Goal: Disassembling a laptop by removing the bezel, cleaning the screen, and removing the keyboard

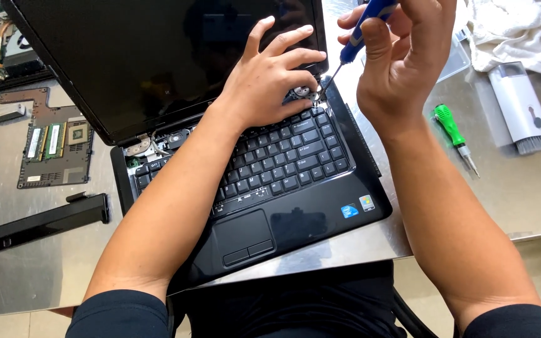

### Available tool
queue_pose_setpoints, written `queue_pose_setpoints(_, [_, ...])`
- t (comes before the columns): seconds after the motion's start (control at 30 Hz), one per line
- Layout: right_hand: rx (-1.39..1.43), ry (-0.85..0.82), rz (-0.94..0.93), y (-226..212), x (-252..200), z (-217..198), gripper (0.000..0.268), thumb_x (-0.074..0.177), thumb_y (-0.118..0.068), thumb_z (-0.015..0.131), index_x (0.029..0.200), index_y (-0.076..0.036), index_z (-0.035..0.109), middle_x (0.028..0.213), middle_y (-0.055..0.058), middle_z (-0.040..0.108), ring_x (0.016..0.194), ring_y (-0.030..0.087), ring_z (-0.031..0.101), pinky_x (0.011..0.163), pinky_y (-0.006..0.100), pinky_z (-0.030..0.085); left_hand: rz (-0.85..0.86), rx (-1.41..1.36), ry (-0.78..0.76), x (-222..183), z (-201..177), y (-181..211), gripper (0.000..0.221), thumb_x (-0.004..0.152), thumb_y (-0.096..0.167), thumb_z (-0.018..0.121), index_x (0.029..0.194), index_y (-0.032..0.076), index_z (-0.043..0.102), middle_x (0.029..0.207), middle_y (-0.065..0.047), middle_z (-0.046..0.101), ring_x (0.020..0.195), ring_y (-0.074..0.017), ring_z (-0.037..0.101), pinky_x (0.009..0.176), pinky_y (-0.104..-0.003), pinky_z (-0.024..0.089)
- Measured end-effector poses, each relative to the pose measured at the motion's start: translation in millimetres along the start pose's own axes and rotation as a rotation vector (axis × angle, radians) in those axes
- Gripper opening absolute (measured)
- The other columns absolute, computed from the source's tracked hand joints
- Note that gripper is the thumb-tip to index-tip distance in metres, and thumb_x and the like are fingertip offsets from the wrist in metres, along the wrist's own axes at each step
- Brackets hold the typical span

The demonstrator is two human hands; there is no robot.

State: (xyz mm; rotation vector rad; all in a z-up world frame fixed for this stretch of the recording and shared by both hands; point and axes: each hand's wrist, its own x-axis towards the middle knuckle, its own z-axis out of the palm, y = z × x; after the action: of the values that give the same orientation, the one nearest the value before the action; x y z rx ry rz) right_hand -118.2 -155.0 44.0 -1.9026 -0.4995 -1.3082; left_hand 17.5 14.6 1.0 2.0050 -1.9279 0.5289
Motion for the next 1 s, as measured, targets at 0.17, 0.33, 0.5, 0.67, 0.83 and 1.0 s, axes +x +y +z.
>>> queue_pose_setpoints(0.17, [0.001, 0.003, 0.006, -1, 1, 0, 0.02, 0.122, -0.023, 0.048, 0.135, -0.008, 0.044, 0.123, 0.016, 0.043, 0.099, 0.036, 0.074, 0.079, 0.046, 0.07, 0.0, 0.008, 0.003, 0, 1, 0, 0.012, 0.094, 0.038, 0.082, 0.098, 0.028, 0.076, 0.141, 0.003, 0.065, 0.149, -0.0301, 0.037, 0.117, -0.063, 0.011])
queue_pose_setpoints(0.33, [-0.002, -0.001, -0.011, 2, 0, -1, 0.02, 0.122, -0.022, 0.047, 0.137, -0.01, 0.043, 0.122, 0.018, 0.045, 0.099, 0.036, 0.074, 0.08, 0.046, 0.07, -0.003, 0.014, -0.003, 0, 2, 0, 0.013, 0.093, 0.038, 0.083, 0.099, 0.029, 0.077, 0.142, 0.003, 0.064, 0.149, -0.0303, 0.037, 0.118, -0.063, 0.011])
queue_pose_setpoints(0.5, [-0.01, -0.02, -0.012, 4, 0, -2, 0.02, 0.123, -0.021, 0.047, 0.139, -0.01, 0.042, 0.123, 0.018, 0.047, 0.101, 0.036, 0.074, 0.081, 0.046, 0.07, 0.006, 0.028, 0.007, -1, 3, -1, 0.013, 0.093, 0.039, 0.082, 0.102, 0.031, 0.077, 0.142, 0.004, 0.064, 0.149, -0.03, 0.037, 0.117, -0.063, 0.011])
queue_pose_setpoints(0.67, [0.136, -0.082, 0.117, -8, 4, -3, 0.023, 0.124, -0.026, 0.044, 0.137, -0.009, 0.041, 0.113, 0.025, 0.062, 0.108, 0.036, 0.071, 0.089, 0.044, 0.066, 0.025, 0.032, 0.038, -1, 4, 0, 0.009, 0.095, 0.039, 0.082, 0.099, 0.034, 0.076, 0.143, 0.007, 0.064, 0.148, -0.0307, 0.037, 0.117, -0.063, 0.011])
queue_pose_setpoints(0.83, [0.095, -0.155, 0.078, 21, 0, -9, 0.048, 0.108, -0.034, 0.072, 0.143, -0.013, 0.046, 0.141, 0.005, 0.041, 0.133, 0.027, 0.049, 0.11, 0.048, 0.045, 0.01, 0.017, 0.04, -1, 4, 0, 0.009, 0.094, 0.039, 0.083, 0.1, 0.036, 0.076, 0.138, 0.01, 0.067, 0.148, -0.0297, 0.035, 0.117, -0.062, 0.011])
queue_pose_setpoints(1.0, [0.215, -0.272, 0.186, -5, 28, -7, 0.014, 0.115, 0.002, 0.059, 0.125, 0.013, 0.058, 0.114, 0.023, 0.06, 0.108, 0.035, 0.063, 0.098, 0.046, 0.057, 0.007, 0.033, 0.064, -3, 8, 0, 0.007, 0.098, 0.039, 0.081, 0.097, 0.034, 0.077, 0.126, 0.008, 0.071, 0.145, -0.0303, 0.04, 0.117, -0.063, 0.013])
